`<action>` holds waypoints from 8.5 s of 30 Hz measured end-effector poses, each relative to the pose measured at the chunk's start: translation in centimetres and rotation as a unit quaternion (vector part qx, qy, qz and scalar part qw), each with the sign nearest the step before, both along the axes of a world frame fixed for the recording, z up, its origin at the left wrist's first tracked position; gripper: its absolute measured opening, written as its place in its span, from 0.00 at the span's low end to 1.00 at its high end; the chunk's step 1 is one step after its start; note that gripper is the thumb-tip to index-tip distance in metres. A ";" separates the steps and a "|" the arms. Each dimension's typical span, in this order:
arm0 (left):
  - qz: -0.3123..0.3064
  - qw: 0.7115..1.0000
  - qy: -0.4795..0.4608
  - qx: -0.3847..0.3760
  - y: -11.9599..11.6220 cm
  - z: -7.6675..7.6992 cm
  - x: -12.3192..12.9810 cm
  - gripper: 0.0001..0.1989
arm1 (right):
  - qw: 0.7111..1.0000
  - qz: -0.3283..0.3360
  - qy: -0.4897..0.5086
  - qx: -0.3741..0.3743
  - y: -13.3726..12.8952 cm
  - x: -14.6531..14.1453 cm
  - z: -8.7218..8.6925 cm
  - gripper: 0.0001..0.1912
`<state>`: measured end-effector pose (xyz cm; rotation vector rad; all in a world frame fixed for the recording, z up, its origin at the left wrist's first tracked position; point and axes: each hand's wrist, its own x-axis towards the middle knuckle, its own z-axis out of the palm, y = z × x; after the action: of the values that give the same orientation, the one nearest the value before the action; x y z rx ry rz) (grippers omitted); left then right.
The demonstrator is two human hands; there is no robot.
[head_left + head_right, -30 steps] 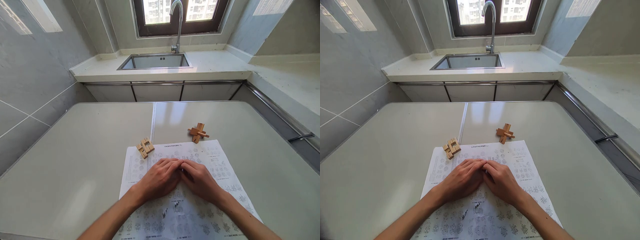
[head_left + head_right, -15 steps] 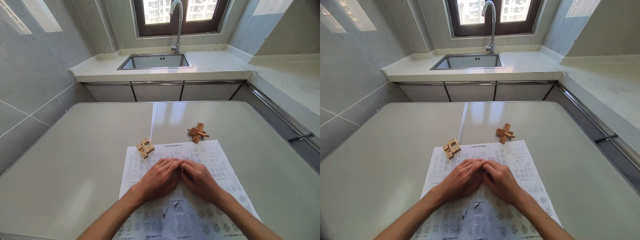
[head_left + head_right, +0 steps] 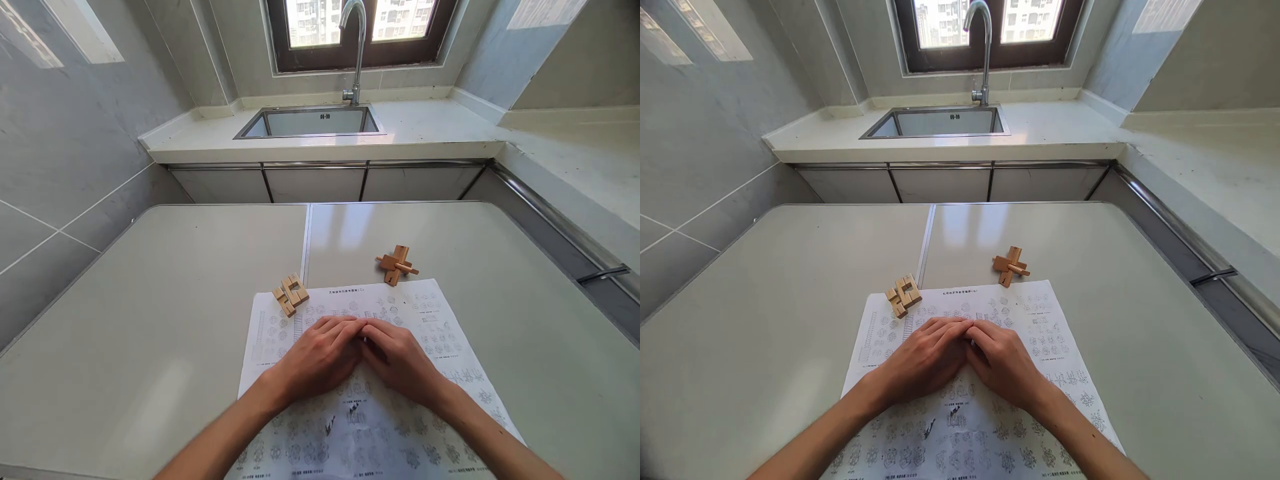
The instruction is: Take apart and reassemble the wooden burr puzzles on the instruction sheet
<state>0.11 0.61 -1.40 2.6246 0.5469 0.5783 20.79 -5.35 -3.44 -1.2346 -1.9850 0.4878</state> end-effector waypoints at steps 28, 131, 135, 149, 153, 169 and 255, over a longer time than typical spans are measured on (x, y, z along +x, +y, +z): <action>0.003 1.000 0.000 0.003 0.0 -0.2 0.0 0.25 | 1.000 -0.002 0.005 -0.004 0.0 0.1 -0.1 0.11; -0.010 0.999 0.029 0.010 -0.2 0.0 -0.3 0.28 | 0.874 -0.208 0.403 -0.172 2.6 3.9 1.0 0.27; -0.010 0.999 0.028 0.014 -0.1 -0.2 -0.3 0.29 | 0.874 -0.205 0.403 -0.177 2.2 3.7 1.2 0.18; 0.008 1.000 0.010 0.021 -0.2 -0.2 -0.2 0.26 | 0.889 -0.102 0.412 -0.171 1.2 3.4 1.2 0.10; 0.062 0.997 -0.041 0.006 -0.4 -0.1 -0.2 0.18 | 0.887 -0.051 0.410 -0.205 1.0 3.3 0.8 0.12; 0.179 0.966 -0.185 0.003 -0.6 -0.6 -0.2 0.39 | 0.907 0.052 0.324 -0.262 0.4 2.8 0.8 0.19; 0.131 0.982 -0.139 0.007 -0.7 0.2 -0.3 0.57 | 0.906 0.020 0.297 -0.301 0.2 1.6 0.4 0.21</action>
<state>-0.24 -0.06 -1.16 2.4423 0.8045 1.0135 22.43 -5.15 -3.05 -1.1928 -1.3659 1.3928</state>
